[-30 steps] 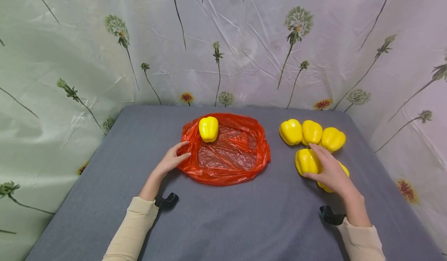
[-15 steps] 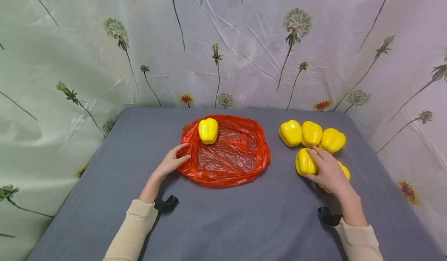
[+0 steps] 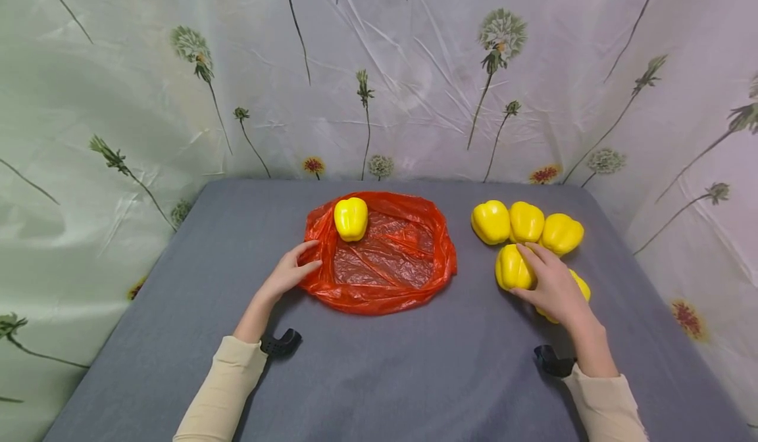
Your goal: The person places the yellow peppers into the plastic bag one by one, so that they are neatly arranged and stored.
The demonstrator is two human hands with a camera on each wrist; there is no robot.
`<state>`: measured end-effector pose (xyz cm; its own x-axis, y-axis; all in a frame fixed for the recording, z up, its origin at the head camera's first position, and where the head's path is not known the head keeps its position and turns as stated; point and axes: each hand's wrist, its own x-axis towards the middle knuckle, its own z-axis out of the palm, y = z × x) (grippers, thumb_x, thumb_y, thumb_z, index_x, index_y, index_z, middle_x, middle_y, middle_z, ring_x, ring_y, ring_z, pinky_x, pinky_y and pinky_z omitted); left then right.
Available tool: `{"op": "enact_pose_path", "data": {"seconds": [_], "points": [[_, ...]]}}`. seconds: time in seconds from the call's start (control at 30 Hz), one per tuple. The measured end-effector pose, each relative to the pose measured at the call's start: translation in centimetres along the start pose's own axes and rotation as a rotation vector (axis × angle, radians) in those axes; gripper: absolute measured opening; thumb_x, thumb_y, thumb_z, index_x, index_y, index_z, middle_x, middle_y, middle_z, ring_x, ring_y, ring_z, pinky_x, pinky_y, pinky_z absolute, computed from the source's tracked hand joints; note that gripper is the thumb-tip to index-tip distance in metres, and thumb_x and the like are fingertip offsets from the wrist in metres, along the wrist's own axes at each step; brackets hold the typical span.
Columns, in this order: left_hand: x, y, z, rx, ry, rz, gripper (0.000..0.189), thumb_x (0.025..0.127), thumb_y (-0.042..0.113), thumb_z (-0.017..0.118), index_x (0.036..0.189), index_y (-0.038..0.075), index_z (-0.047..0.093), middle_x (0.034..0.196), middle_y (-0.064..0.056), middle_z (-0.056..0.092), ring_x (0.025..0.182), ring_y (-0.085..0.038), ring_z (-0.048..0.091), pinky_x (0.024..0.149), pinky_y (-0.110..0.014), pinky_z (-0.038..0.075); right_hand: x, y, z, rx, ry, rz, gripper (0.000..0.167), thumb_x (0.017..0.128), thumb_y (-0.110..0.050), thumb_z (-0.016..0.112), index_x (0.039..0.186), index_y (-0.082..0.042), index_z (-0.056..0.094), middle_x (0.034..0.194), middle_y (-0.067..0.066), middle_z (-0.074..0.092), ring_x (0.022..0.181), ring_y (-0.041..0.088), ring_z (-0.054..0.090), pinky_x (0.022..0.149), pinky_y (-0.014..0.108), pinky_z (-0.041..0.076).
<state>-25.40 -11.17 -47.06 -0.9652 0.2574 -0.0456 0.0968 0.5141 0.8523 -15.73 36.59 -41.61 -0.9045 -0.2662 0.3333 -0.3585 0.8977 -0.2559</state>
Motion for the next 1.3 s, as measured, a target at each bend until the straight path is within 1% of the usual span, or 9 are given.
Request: {"op": "enact_pose_path", "data": {"seconds": [0.1, 0.2, 0.4, 0.5, 0.6, 0.67, 0.8, 1.07, 1.3], "points": [[0.0, -0.1, 0.0, -0.003, 0.001, 0.002, 0.056, 0.090, 0.019, 0.058, 0.140, 0.004, 0.039, 0.145, -0.022, 0.040, 0.137, -0.037, 0.034, 0.113, -0.052, 0.029, 0.1, -0.3, 0.1, 0.022, 0.009, 0.011, 0.086, 0.060, -0.010, 0.085, 0.133, 0.008, 0.043, 0.128, 0.028, 0.045, 0.112, 0.043, 0.044, 0.086, 0.057, 0.039], [0.1, -0.2, 0.1, -0.001, -0.003, 0.001, 0.056, 0.090, 0.019, 0.058, 0.140, 0.004, 0.039, 0.145, -0.022, 0.040, 0.137, -0.038, 0.034, 0.113, -0.052, 0.029, 0.3, -0.7, 0.4, 0.032, 0.036, 0.013, 0.087, 0.060, -0.009, 0.085, 0.134, 0.006, 0.043, 0.128, 0.027, 0.044, 0.110, 0.042, 0.046, 0.083, 0.055, 0.041], [0.0, -0.1, 0.1, -0.006, 0.001, -0.003, 0.055, 0.090, 0.019, 0.058, 0.140, 0.003, 0.040, 0.144, -0.022, 0.041, 0.137, -0.038, 0.034, 0.113, -0.052, 0.029, 1.0, -1.8, 0.7, 0.083, 0.074, 0.019, 0.086, 0.061, -0.010, 0.085, 0.135, 0.003, 0.043, 0.130, 0.029, 0.043, 0.111, 0.042, 0.045, 0.083, 0.055, 0.041], [-0.1, 0.0, 0.2, -0.012, 0.001, -0.005, 0.055, 0.090, 0.019, 0.058, 0.140, 0.003, 0.040, 0.144, -0.022, 0.041, 0.137, -0.038, 0.034, 0.113, -0.052, 0.029, 1.3, -2.3, 0.8, 0.092, 0.076, 0.025, 0.087, 0.062, -0.011, 0.085, 0.137, 0.001, 0.043, 0.132, 0.027, 0.043, 0.112, 0.039, 0.046, 0.083, 0.050, 0.042], [0.0, 0.0, 0.2, -0.009, -0.004, -0.008, 0.055, 0.090, 0.019, 0.058, 0.140, 0.004, 0.039, 0.145, -0.022, 0.040, 0.137, -0.038, 0.034, 0.113, -0.052, 0.029, 1.8, -2.7, 1.2, 0.085, 0.082, 0.020, 0.087, 0.062, -0.012, 0.085, 0.137, 0.000, 0.043, 0.132, 0.025, 0.044, 0.113, 0.037, 0.047, 0.084, 0.047, 0.043], [-0.1, 0.0, 0.2, -0.011, -0.004, -0.015, 0.055, 0.090, 0.019, 0.058, 0.140, 0.004, 0.039, 0.145, -0.021, 0.040, 0.137, -0.037, 0.034, 0.113, -0.051, 0.029, 2.1, -3.0, 1.5, 0.080, 0.080, 0.020, 0.087, 0.063, -0.014, 0.085, 0.137, -0.001, 0.043, 0.132, 0.024, 0.044, 0.114, 0.036, 0.047, 0.086, 0.049, 0.043], [-0.2, 0.2, 0.1, -0.018, -0.001, -0.028, 0.055, 0.090, 0.019, 0.058, 0.140, 0.005, 0.039, 0.145, -0.021, 0.040, 0.137, -0.037, 0.034, 0.113, -0.052, 0.029, 2.7, -3.5, 1.8, 0.110, 0.087, 0.007, 0.087, 0.063, -0.013, 0.084, 0.138, -0.001, 0.042, 0.131, 0.026, 0.043, 0.114, 0.038, 0.046, 0.087, 0.057, 0.043], [-0.2, 0.3, 0.0, -0.025, 0.000, -0.019, 0.055, 0.090, 0.019, 0.058, 0.140, 0.004, 0.040, 0.145, -0.021, 0.040, 0.137, -0.037, 0.034, 0.113, -0.052, 0.029, 3.4, -4.6, 2.5, 0.114, 0.113, -0.018, 0.087, 0.064, -0.012, 0.084, 0.138, -0.001, 0.042, 0.131, 0.023, 0.043, 0.112, 0.034, 0.047, 0.084, 0.055, 0.045], [-0.1, 0.2, 0.0, -0.014, -0.002, -0.021, 0.055, 0.090, 0.020, 0.057, 0.141, 0.005, 0.039, 0.145, -0.020, 0.040, 0.137, -0.037, 0.034, 0.113, -0.052, 0.029, 4.1, -5.9, 3.1, 0.137, 0.095, -0.043, 0.086, 0.066, -0.013, 0.083, 0.139, -0.002, 0.040, 0.134, 0.024, 0.041, 0.112, 0.036, 0.048, 0.086, 0.057, 0.047]]}}
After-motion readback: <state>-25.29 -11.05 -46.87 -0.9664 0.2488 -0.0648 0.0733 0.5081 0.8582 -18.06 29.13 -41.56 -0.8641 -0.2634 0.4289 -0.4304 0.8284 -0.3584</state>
